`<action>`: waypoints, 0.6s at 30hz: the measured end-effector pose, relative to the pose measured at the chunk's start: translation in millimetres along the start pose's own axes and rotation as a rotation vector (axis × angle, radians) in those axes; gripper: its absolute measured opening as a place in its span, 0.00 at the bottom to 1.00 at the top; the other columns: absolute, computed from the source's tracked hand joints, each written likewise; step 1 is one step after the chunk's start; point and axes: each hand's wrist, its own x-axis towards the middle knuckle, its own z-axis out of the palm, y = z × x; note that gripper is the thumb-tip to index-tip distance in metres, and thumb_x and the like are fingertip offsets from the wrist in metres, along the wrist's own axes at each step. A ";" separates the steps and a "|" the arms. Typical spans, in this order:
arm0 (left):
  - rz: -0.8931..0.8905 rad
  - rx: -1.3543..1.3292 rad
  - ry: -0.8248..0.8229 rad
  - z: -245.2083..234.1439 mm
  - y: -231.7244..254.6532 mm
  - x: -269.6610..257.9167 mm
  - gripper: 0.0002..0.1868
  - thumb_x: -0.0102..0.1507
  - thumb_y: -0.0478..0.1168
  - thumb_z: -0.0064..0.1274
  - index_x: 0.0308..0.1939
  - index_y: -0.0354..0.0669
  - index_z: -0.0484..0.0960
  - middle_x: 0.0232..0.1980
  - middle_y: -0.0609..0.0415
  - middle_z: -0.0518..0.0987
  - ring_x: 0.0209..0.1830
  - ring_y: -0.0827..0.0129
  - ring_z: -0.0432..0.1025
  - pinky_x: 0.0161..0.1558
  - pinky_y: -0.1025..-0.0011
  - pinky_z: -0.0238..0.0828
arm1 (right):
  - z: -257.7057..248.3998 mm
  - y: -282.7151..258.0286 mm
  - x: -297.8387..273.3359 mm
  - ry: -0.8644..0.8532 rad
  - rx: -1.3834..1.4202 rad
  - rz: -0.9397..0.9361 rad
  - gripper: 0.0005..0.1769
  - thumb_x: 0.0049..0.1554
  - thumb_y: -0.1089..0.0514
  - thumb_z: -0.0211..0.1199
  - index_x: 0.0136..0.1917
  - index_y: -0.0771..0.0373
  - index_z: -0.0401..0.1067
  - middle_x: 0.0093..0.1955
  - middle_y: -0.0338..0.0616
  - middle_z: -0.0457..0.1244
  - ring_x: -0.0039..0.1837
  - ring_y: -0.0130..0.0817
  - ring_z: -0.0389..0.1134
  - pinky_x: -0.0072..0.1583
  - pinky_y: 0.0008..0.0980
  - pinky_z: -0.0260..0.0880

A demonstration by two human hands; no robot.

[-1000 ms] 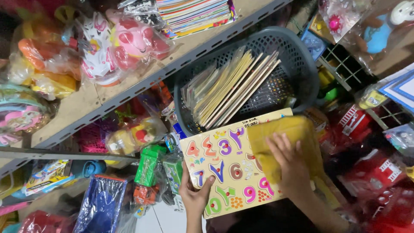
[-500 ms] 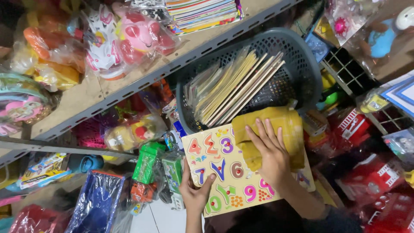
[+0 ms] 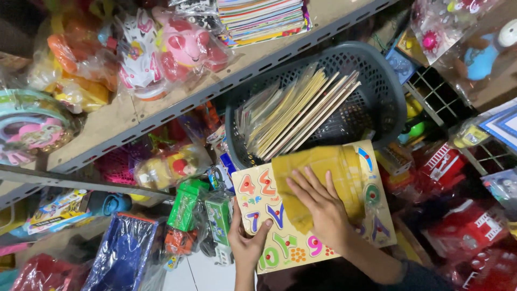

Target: Cleaning a wooden toy puzzle with a cloth in a stockroom.

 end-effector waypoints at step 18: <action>-0.072 0.057 -0.011 -4.3 -3.1 3.1 0.51 0.54 0.20 0.61 0.78 0.27 0.53 0.63 0.42 0.78 0.52 0.69 0.75 0.52 0.72 0.75 | 7.3 -25.6 7.7 -0.118 0.071 -0.142 0.42 0.46 0.72 0.56 0.75 0.60 0.63 0.79 0.44 0.55 0.82 0.44 0.49 0.78 0.57 0.40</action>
